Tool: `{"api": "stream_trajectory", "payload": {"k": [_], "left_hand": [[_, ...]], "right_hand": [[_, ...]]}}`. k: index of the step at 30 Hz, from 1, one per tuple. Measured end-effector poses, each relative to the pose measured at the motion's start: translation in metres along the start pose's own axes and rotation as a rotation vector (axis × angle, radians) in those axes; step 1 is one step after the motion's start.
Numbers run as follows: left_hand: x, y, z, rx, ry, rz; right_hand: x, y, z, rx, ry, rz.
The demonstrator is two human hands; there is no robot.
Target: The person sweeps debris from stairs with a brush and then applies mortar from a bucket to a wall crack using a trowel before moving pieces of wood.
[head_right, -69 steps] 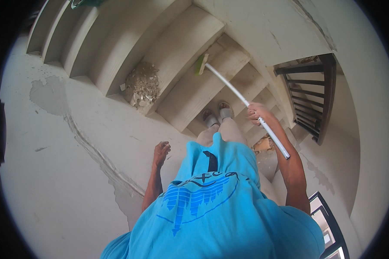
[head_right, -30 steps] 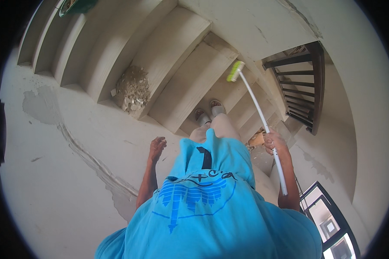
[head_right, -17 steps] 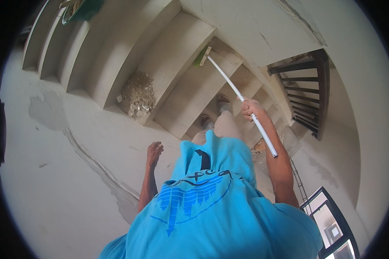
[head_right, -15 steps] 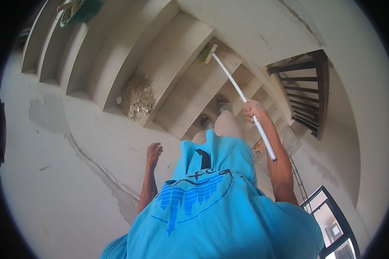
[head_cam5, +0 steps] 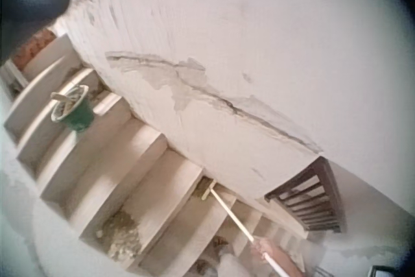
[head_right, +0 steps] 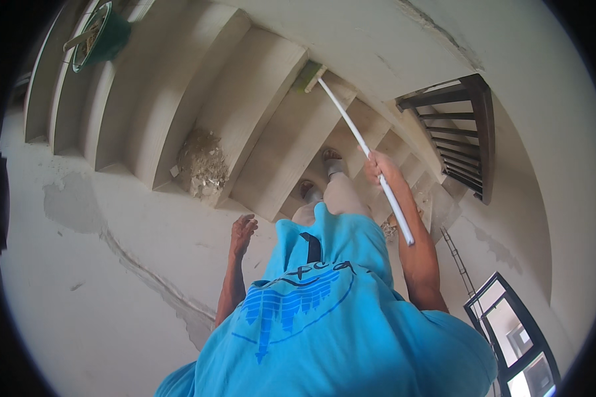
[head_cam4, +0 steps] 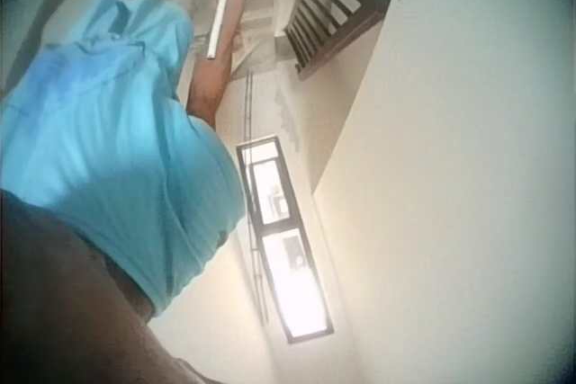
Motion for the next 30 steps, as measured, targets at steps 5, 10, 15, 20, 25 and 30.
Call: {"api": "stream_trajectory", "payload": {"k": [5, 10, 15, 20, 25, 30], "left_hand": [[0.002, 0.011, 0.001, 0.025, -0.010, -0.058], [-0.017, 0.002, 0.010, -0.029, 0.007, -0.018], [-0.016, 0.001, 0.002, -0.092, 0.004, -0.026], [-0.001, 0.012, 0.005, -0.012, 0.016, -0.003], [-0.032, 0.012, 0.007, -0.045, 0.023, 0.000], [-0.049, 0.007, 0.015, -0.051, 0.029, -0.003]], "right_hand": [[0.042, 0.022, 0.072, 0.114, 0.015, -0.104], [0.031, -0.009, 0.084, 0.001, 0.046, 0.012], [0.016, -0.006, 0.024, -0.058, 0.024, 0.117], [0.045, 0.031, 0.084, 0.086, 0.084, 0.036], [0.070, 0.047, 0.149, 0.261, 0.067, 0.036], [0.060, 0.011, 0.153, 0.150, 0.073, 0.074]]}}
Point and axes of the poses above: each hand's wrist, its own z-axis away from the middle knuckle, its own y-axis out of the back of the hand, x = y × z, the point moved 6 cm from there along -z, towards the middle knuckle, and after that the axes turned 4 degrees about -x, right-handed, at the moved point
